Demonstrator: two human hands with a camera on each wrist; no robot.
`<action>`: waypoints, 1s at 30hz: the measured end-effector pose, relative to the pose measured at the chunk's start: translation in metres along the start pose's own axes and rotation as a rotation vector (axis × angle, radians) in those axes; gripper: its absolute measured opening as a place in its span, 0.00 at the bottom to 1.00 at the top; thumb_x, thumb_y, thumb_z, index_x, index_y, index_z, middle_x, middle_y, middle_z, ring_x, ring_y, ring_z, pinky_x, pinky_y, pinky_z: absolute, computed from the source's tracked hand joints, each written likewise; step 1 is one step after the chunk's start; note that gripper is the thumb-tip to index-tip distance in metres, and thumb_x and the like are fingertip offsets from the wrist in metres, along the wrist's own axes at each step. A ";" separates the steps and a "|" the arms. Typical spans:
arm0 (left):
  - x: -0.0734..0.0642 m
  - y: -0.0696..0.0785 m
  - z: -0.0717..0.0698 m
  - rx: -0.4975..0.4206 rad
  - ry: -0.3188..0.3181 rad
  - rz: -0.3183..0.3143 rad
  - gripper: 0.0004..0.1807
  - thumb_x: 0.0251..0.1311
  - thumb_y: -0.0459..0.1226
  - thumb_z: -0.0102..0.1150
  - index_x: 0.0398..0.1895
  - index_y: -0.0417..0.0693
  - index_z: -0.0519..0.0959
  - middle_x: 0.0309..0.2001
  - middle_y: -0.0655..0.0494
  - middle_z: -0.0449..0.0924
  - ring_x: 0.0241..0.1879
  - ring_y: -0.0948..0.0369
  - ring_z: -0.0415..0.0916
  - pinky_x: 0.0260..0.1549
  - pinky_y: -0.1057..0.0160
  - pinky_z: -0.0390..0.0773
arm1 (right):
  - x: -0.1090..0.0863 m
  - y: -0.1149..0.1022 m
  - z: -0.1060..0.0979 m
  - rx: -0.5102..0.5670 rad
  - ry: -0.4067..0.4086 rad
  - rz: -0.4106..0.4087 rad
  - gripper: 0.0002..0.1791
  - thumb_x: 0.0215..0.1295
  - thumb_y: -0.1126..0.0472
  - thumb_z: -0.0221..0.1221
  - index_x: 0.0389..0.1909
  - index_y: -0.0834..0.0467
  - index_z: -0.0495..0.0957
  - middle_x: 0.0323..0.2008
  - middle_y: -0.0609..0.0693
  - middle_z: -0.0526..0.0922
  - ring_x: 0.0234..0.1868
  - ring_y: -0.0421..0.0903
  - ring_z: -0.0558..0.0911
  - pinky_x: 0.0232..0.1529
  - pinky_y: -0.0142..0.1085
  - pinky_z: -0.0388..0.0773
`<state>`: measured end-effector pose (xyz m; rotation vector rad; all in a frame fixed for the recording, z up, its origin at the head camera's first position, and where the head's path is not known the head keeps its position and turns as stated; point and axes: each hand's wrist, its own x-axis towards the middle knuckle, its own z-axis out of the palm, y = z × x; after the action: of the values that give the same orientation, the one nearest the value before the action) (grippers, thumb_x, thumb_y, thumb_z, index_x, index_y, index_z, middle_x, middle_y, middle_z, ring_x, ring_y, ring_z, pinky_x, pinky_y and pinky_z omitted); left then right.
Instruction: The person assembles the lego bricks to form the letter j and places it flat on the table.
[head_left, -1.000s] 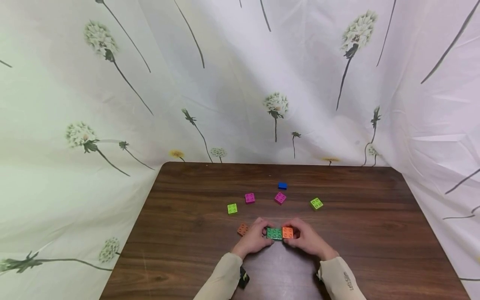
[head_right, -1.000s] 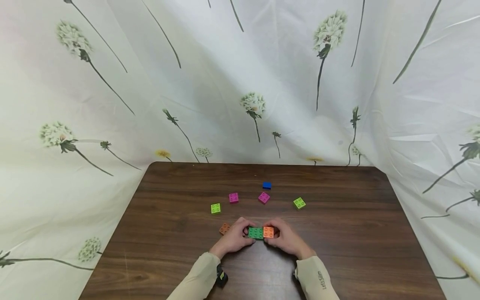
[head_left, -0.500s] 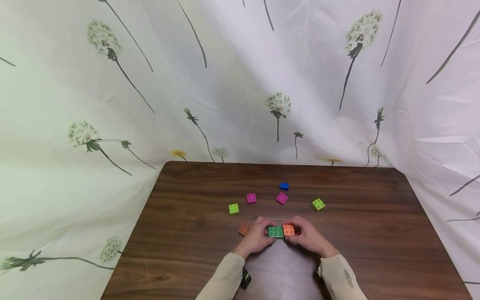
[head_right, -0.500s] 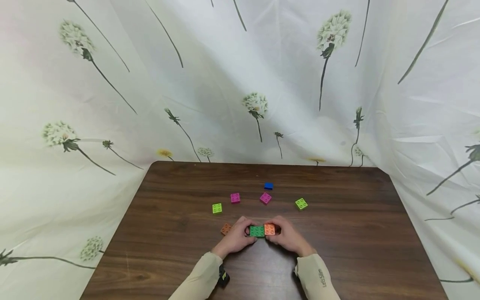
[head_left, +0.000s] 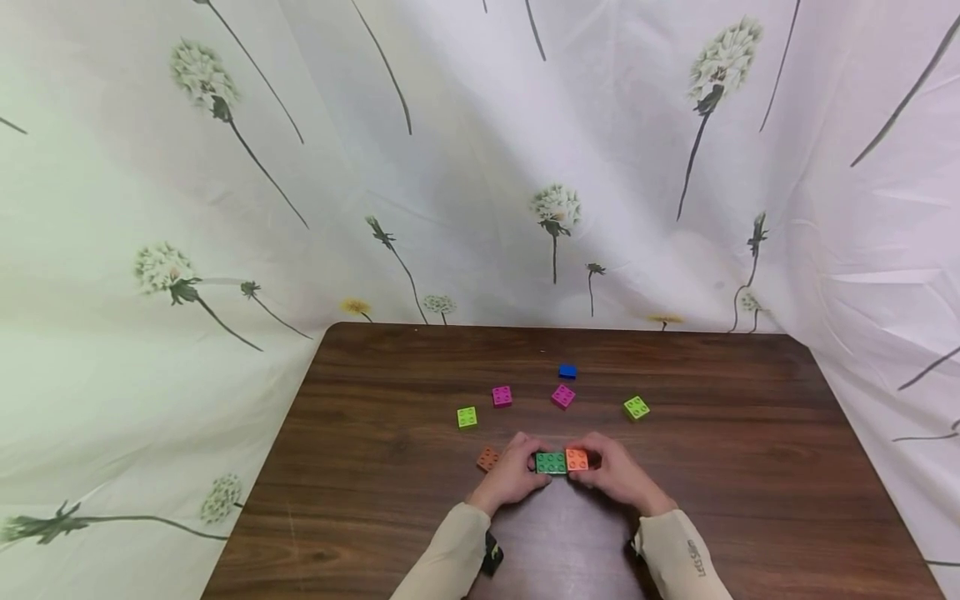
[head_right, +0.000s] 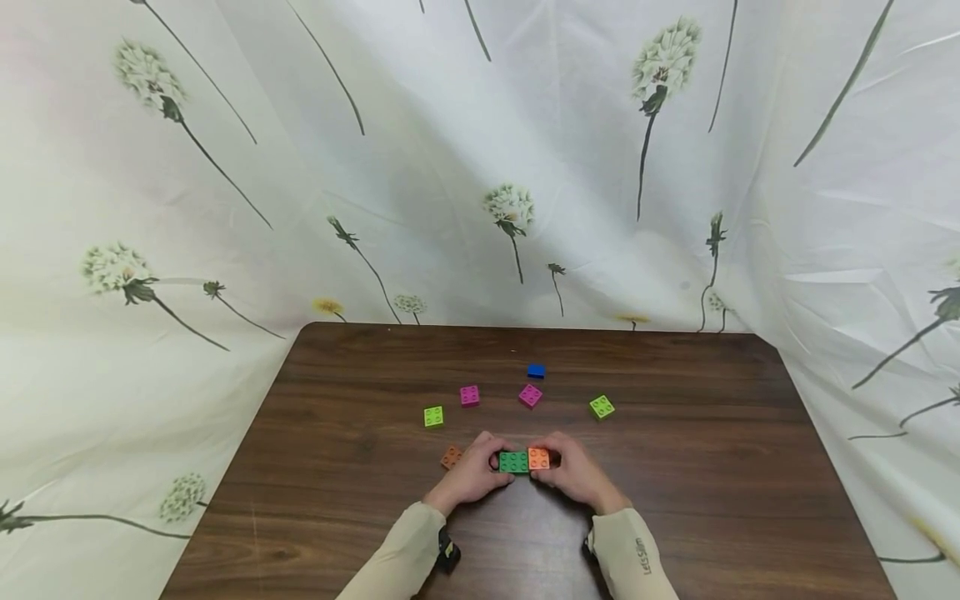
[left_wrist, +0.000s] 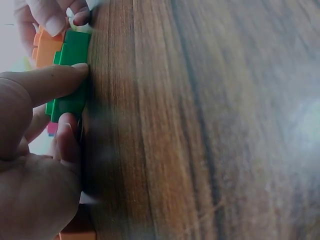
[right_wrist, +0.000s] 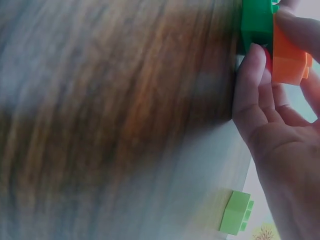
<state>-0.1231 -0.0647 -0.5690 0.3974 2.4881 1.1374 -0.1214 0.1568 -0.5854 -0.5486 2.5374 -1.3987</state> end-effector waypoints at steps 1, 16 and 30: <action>0.000 0.000 0.000 0.003 0.001 0.000 0.19 0.55 0.35 0.68 0.51 0.51 0.79 0.39 0.54 0.67 0.32 0.66 0.63 0.33 0.69 0.64 | 0.000 0.000 0.000 -0.001 -0.001 0.008 0.19 0.53 0.59 0.70 0.47 0.54 0.82 0.41 0.46 0.80 0.41 0.39 0.75 0.44 0.31 0.70; 0.001 0.003 0.006 0.032 0.039 -0.016 0.19 0.54 0.37 0.68 0.50 0.54 0.80 0.37 0.59 0.64 0.32 0.66 0.62 0.34 0.69 0.63 | -0.003 -0.004 0.006 -0.077 0.054 0.093 0.18 0.51 0.60 0.70 0.44 0.53 0.81 0.41 0.45 0.79 0.42 0.40 0.75 0.45 0.33 0.70; 0.000 0.007 0.006 0.042 0.052 0.007 0.18 0.55 0.36 0.68 0.50 0.52 0.80 0.38 0.58 0.63 0.33 0.66 0.62 0.36 0.68 0.64 | 0.000 -0.006 0.011 -0.095 0.077 0.112 0.18 0.50 0.56 0.72 0.43 0.52 0.80 0.39 0.47 0.79 0.40 0.41 0.73 0.42 0.33 0.68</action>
<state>-0.1201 -0.0567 -0.5674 0.3930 2.5608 1.1128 -0.1165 0.1455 -0.5861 -0.3679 2.6611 -1.2899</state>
